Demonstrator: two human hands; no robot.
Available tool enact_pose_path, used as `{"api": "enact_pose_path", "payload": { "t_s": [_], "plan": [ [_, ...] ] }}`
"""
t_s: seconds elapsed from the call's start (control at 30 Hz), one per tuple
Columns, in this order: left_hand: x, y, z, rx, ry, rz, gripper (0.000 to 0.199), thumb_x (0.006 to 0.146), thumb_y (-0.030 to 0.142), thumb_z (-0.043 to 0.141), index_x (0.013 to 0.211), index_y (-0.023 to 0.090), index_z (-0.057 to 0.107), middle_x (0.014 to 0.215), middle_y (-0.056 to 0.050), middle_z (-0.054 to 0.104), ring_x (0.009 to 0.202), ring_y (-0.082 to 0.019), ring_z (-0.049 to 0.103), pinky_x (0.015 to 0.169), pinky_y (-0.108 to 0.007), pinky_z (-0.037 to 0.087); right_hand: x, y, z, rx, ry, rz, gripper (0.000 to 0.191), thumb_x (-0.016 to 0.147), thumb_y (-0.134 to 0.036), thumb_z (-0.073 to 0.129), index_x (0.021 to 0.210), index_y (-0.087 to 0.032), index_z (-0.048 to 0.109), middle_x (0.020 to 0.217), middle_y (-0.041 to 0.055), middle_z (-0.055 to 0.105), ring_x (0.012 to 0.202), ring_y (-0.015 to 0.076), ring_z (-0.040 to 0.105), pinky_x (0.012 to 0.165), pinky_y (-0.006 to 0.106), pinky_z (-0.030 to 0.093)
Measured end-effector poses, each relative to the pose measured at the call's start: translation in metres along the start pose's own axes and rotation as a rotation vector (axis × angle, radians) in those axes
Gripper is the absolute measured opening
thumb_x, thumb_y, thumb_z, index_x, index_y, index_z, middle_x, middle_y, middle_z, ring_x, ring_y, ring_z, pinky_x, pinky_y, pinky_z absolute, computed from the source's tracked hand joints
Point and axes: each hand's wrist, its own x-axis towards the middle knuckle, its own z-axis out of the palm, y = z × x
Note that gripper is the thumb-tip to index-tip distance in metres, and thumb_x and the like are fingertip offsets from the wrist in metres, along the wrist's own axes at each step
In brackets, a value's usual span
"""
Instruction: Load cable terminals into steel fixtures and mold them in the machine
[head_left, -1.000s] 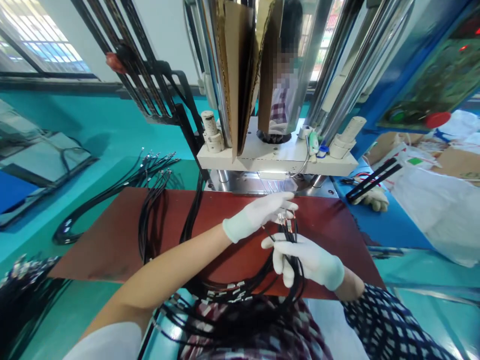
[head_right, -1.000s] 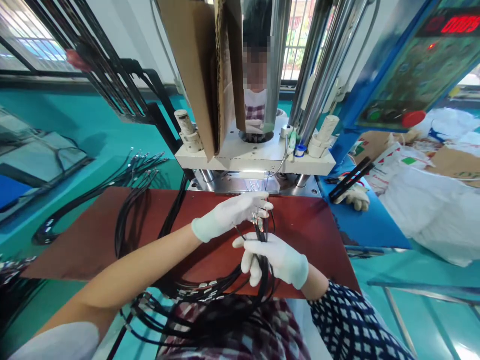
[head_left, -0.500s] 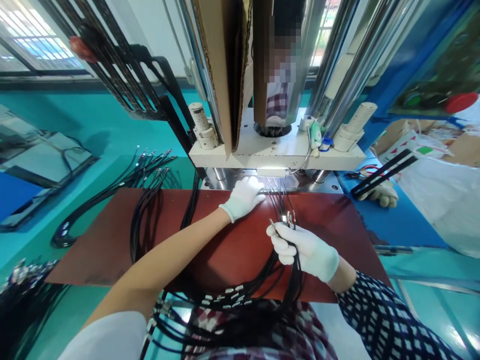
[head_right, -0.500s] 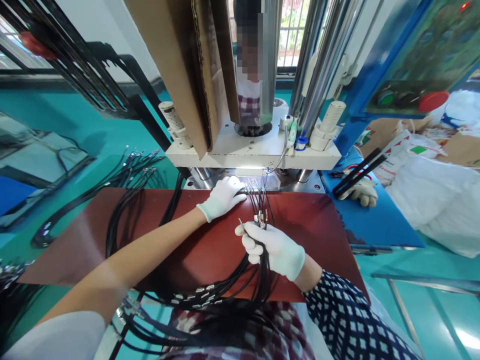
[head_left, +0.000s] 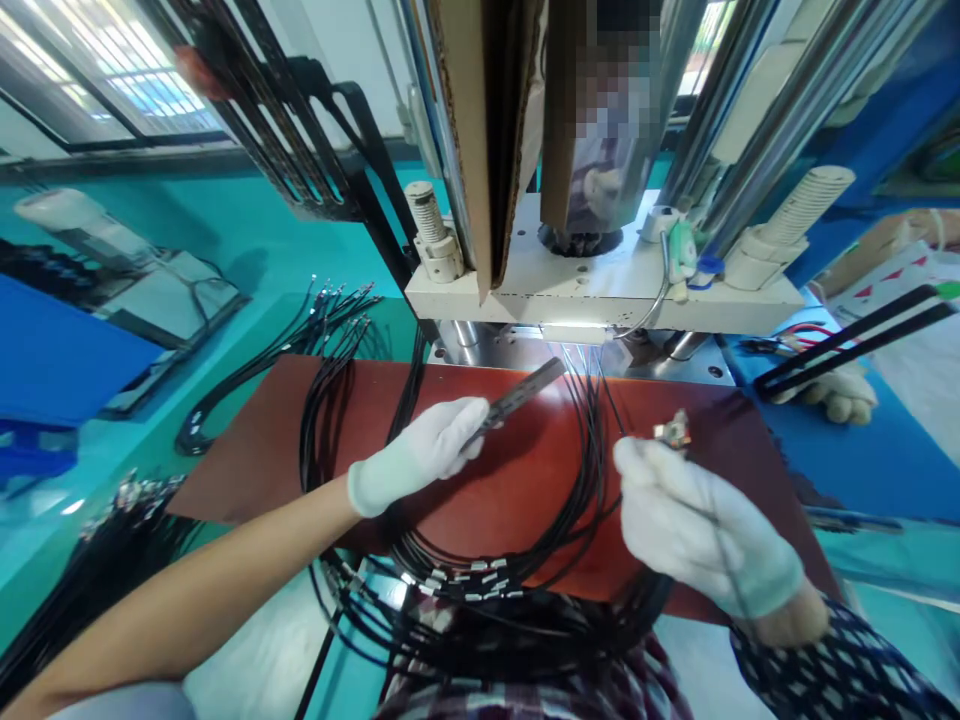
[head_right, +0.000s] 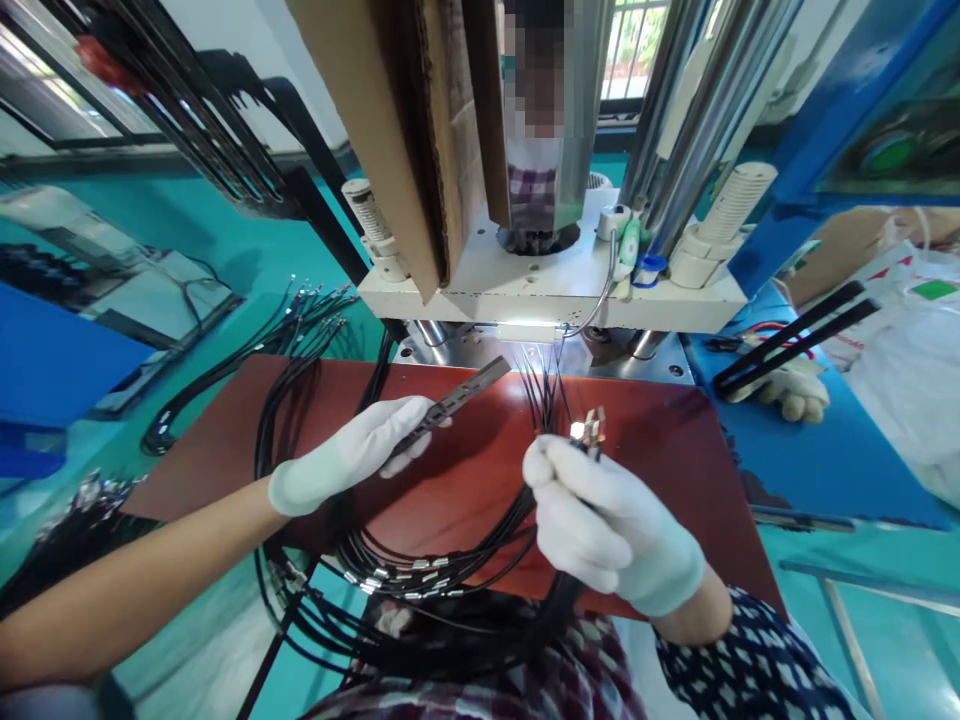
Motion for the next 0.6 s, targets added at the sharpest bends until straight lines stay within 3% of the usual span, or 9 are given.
{"api": "enact_pose_path", "payload": {
  "t_s": [0.1,0.2,0.27,0.37,0.6],
  "plan": [
    [0.023,0.021,0.026,-0.547,-0.301,-0.056,0.050,0.098,0.059,0.031,0.093,0.015,0.056,0.057,0.003,0.050,0.041,-0.009,0.042,0.046,-0.023,0.034,0.009,-0.005,0.006,-0.072,0.078,-0.055,0.026,0.091,-0.048,0.063,0.083,-0.023,0.060,0.033,-0.0130,0.030,0.024,0.0045,0.021,0.029,0.015,0.021],
    [0.049,0.025,0.055,-0.781,-0.408,0.012,0.050,0.094,0.060,0.043,0.077,0.015,0.052,0.060,-0.001,0.054,0.048,-0.010,0.050,0.050,-0.023,0.041,0.025,0.010,-0.004,-0.447,0.270,-0.036,0.032,0.086,-0.049,0.067,0.084,-0.017,0.066,0.053,-0.0022,0.060,0.040,0.0075,0.050,0.041,0.019,0.039],
    [0.060,0.018,0.070,-0.822,-0.419,0.069,0.055,0.094,0.063,0.041,0.065,0.016,0.047,0.053,0.001,0.048,0.046,-0.010,0.049,0.048,-0.023,0.039,0.033,0.023,-0.011,-0.640,0.330,0.003,0.034,0.085,-0.048,0.068,0.082,-0.013,0.068,0.065,0.0038,0.067,0.051,0.0104,0.058,0.051,0.022,0.046],
    [0.065,0.007,0.081,-0.842,-0.378,0.063,0.057,0.095,0.064,0.038,0.062,0.017,0.044,0.050,0.003,0.043,0.040,-0.009,0.045,0.041,-0.022,0.033,0.038,0.035,-0.014,-0.768,0.374,0.032,0.027,0.085,-0.040,0.065,0.079,-0.014,0.069,0.062,0.0022,0.064,0.054,0.0106,0.055,0.057,0.024,0.047],
    [0.057,0.009,0.080,-0.894,-0.276,0.022,0.047,0.097,0.057,0.041,0.070,0.018,0.042,0.056,0.005,0.042,0.043,-0.006,0.039,0.042,-0.021,0.030,0.043,0.036,-0.006,-0.881,0.392,0.089,0.022,0.087,-0.033,0.058,0.075,-0.016,0.066,0.057,-0.0004,0.060,0.051,0.0098,0.053,0.052,0.022,0.043]
  ]
}}
